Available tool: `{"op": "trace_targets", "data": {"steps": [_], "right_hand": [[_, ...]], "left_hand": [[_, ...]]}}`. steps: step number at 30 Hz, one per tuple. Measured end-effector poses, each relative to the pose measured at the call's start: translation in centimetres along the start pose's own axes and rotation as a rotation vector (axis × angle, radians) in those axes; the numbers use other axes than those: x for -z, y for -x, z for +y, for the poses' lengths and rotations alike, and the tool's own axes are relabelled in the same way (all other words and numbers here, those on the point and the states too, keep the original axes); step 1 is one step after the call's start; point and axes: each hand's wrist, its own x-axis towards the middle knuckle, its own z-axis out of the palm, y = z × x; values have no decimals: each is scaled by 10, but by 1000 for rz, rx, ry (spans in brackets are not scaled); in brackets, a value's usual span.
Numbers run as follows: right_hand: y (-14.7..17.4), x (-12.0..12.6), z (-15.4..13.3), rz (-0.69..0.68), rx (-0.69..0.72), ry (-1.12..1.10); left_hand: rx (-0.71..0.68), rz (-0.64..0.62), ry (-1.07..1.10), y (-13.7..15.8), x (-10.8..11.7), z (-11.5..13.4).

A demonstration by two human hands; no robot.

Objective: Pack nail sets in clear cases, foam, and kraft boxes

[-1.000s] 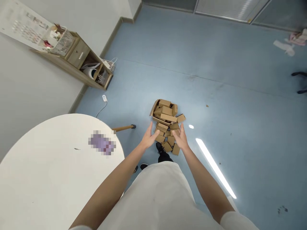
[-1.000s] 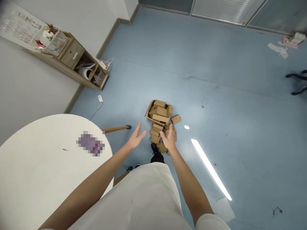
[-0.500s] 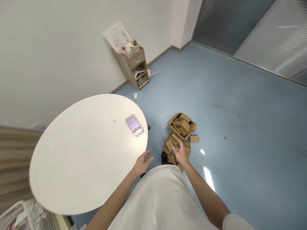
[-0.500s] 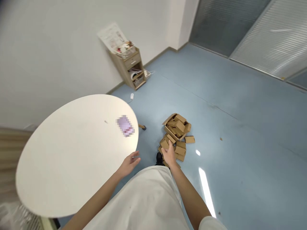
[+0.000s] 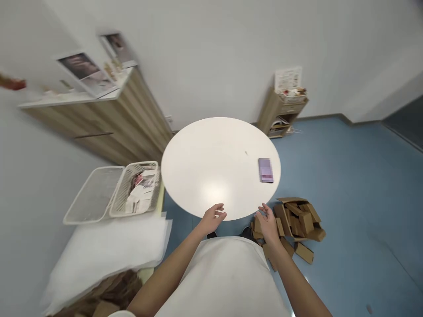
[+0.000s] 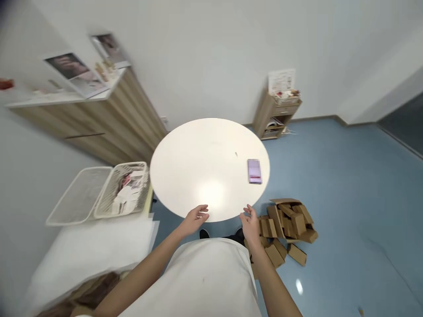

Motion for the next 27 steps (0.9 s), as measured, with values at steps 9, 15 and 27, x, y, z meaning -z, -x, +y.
{"op": "trace_targets", "data": {"steps": [9,15,27], "right_hand": [[6,-90,-40,-408,96,179],[7,-134,-66,-626,148,318],[-9,-181,-63,-1013,87,408]], "left_hand": [[57,398,216,43,62,-62],[118,554,356,64,66,-77],[344,803,451,95,58,-82]]}}
